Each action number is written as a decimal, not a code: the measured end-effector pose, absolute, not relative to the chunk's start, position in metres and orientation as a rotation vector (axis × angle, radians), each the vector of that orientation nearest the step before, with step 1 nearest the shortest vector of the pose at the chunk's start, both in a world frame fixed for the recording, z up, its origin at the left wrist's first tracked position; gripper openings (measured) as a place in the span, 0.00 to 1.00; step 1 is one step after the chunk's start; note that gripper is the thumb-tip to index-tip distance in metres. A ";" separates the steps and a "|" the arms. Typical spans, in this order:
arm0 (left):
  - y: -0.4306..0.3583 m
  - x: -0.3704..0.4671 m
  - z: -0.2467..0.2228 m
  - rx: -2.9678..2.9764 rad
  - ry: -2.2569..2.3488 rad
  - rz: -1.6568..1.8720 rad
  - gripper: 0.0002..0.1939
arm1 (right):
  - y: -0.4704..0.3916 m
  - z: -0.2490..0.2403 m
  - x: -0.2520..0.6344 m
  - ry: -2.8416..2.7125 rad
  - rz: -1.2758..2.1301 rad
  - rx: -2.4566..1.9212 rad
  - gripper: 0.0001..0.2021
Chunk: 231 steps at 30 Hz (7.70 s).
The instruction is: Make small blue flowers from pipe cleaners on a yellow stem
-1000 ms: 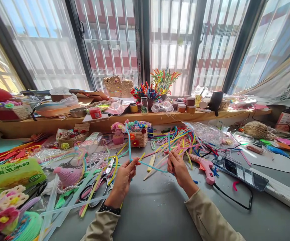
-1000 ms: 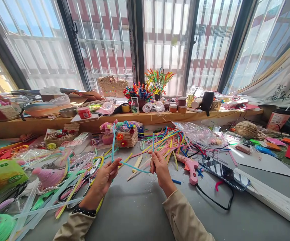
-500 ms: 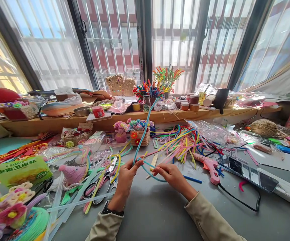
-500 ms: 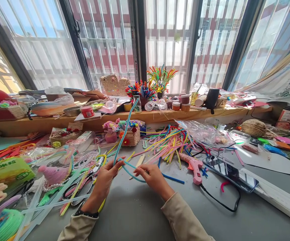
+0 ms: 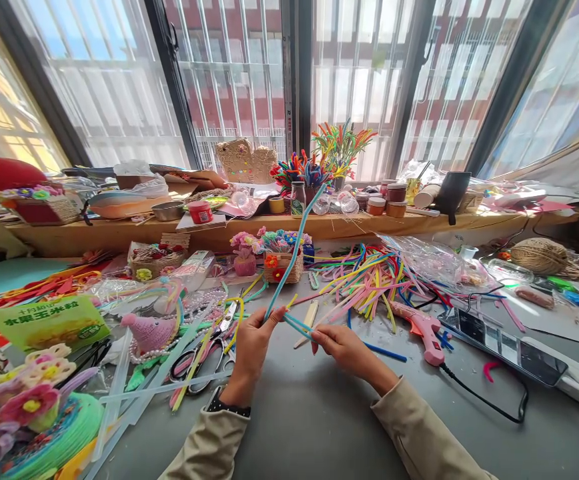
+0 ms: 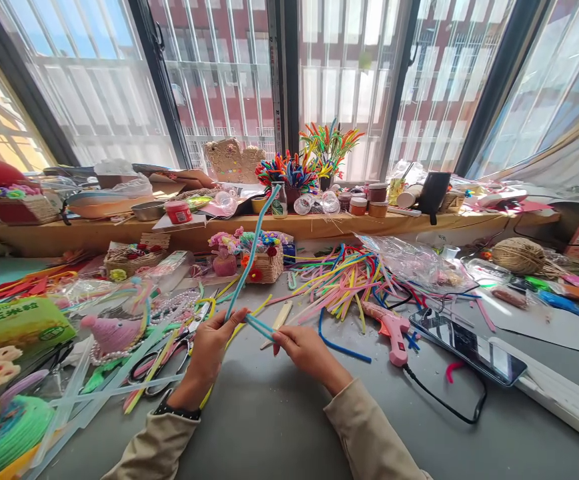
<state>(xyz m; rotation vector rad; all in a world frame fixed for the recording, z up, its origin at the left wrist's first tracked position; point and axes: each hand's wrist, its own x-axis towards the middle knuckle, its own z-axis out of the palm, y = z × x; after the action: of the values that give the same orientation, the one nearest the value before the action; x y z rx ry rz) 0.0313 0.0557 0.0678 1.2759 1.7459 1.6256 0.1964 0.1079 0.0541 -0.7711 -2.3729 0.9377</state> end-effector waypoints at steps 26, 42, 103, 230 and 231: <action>0.060 0.030 0.068 1.165 1.715 1.702 0.18 | 0.105 0.049 0.192 -2.363 0.182 -1.097 0.18; 0.052 0.030 0.064 2.878 2.312 0.895 0.10 | 0.108 0.040 0.195 -2.291 0.163 -1.123 0.05; 0.053 0.032 0.062 2.988 2.446 0.702 0.12 | 0.123 0.031 0.196 -1.971 0.450 -1.082 0.12; 0.068 0.028 0.062 1.300 1.520 1.179 0.19 | 0.128 0.048 0.209 -0.424 1.999 -0.337 0.05; 0.068 0.029 0.062 1.312 1.525 1.179 0.18 | 0.128 0.048 0.208 -0.418 1.980 -0.347 0.04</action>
<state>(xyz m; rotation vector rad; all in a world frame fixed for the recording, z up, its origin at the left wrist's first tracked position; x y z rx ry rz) 0.0286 0.0682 0.0616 1.3122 1.5249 1.1787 0.2080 0.1282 0.0476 -0.3466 -0.4184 1.9797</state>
